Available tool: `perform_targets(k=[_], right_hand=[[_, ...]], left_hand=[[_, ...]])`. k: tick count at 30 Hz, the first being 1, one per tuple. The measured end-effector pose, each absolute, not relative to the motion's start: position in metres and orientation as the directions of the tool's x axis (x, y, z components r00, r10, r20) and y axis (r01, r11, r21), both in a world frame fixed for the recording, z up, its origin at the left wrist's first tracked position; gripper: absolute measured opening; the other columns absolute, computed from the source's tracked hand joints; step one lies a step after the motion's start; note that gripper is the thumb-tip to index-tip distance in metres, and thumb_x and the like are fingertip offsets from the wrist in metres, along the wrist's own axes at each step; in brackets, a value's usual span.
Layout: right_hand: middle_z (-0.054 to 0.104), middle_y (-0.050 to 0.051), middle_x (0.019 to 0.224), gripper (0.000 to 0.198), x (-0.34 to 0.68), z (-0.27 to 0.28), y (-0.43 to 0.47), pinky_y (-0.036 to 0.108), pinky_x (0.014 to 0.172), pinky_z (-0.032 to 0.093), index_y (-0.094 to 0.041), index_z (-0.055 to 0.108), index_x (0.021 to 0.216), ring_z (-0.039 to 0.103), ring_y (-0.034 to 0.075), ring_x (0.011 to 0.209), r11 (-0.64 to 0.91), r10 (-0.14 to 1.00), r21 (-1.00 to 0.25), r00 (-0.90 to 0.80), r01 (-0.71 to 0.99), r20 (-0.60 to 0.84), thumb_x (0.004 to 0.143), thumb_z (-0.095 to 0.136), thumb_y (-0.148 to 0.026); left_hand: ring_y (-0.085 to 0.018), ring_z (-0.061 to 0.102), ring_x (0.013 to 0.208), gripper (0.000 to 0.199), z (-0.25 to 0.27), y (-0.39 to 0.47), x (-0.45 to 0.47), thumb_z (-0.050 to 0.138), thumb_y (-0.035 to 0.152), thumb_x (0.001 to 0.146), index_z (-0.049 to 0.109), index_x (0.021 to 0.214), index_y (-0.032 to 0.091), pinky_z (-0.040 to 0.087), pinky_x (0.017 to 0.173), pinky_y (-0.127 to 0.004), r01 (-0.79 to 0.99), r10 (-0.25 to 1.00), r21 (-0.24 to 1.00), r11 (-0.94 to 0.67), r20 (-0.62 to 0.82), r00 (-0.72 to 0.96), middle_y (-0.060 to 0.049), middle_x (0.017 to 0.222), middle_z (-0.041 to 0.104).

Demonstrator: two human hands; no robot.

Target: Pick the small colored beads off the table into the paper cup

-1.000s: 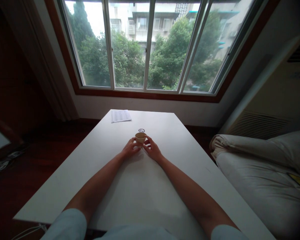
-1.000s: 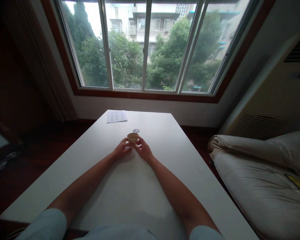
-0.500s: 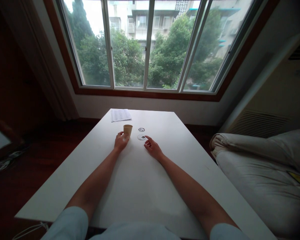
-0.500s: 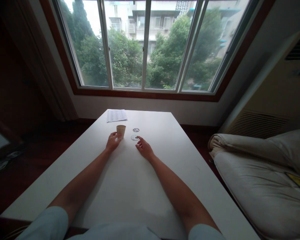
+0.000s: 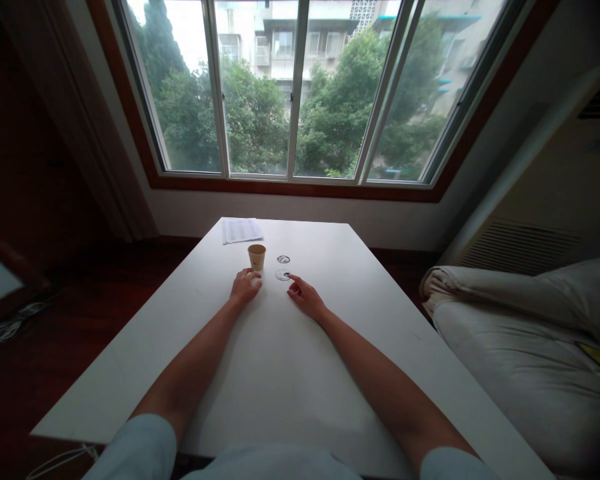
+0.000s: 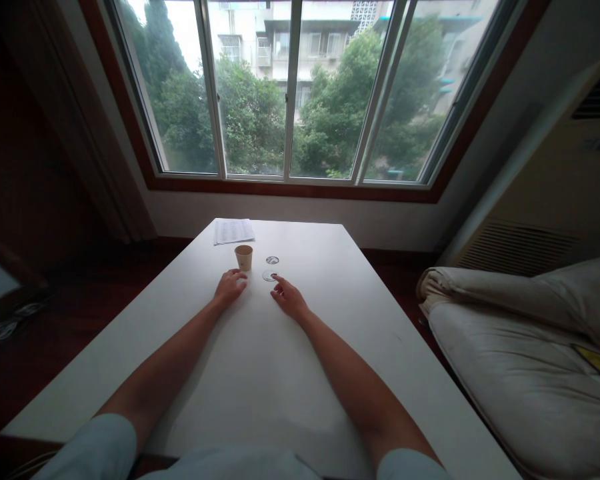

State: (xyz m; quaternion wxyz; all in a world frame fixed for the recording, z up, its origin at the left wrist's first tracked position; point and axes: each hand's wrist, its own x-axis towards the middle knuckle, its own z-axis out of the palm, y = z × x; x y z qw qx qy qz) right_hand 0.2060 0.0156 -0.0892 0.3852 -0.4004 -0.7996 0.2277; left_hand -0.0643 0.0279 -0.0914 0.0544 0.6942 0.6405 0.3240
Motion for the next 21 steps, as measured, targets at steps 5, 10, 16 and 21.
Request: perform_targets(k=[5, 10, 16, 21], right_hand=[[0.067, 0.003, 0.102, 0.051, 0.205, -0.093, 0.019, 0.03, 0.079, 0.052, -0.026, 0.05, 0.143, 0.061, 0.015, 0.081, 0.568, 0.821, -0.644, -0.412, 0.512, 0.396, 0.092, 0.057, -0.03], [0.064, 0.009, 0.124, 0.037, 0.207, -0.094, 0.02, 0.039, 0.106, 0.042, -0.024, 0.063, 0.129, 0.055, 0.023, 0.119, 0.572, 0.816, -0.422, -0.434, 0.703, 0.382, 0.093, 0.06, -0.033], [0.034, 0.011, 0.16, 0.055, 0.206, -0.094, 0.015, 0.047, 0.121, 0.019, -0.026, 0.054, 0.143, 0.025, 0.03, 0.15, 0.514, 0.855, -0.226, -0.476, 0.827, 0.205, 0.096, 0.052, -0.055], [0.016, 0.011, 0.167, 0.07, 0.205, -0.091, 0.012, 0.052, 0.122, 0.01, -0.028, 0.036, 0.156, 0.009, 0.031, 0.155, 0.458, 0.889, -0.187, -0.453, 0.869, 0.071, 0.098, 0.034, -0.068]], left_hand=[[-0.024, 0.056, 0.119, 0.029, -0.09, 0.021, -0.056, 0.056, 0.034, 0.089, 0.074, 0.11, 0.025, 0.042, 0.11, -0.039, 0.881, 0.937, 0.417, -0.222, 0.34, 0.076, -0.006, 0.13, 0.062], [-0.026, 0.052, 0.128, 0.036, -0.09, 0.015, -0.045, 0.056, 0.037, 0.09, 0.068, 0.121, 0.026, 0.036, 0.116, -0.041, 0.9, 0.93, 0.318, -0.299, 0.307, 0.2, -0.007, 0.136, 0.06], [-0.032, 0.027, 0.15, 0.064, -0.094, 0.006, -0.027, 0.05, 0.061, 0.091, 0.045, 0.148, 0.031, 0.019, 0.122, -0.053, 0.888, 0.919, 0.235, -0.394, 0.124, 0.375, -0.008, 0.163, 0.032], [-0.033, 0.015, 0.154, 0.072, -0.093, 0.004, -0.024, 0.027, 0.071, 0.095, 0.034, 0.155, 0.032, 0.011, 0.123, -0.057, 0.906, 0.931, 0.214, -0.365, 0.056, 0.362, -0.008, 0.167, 0.019]])
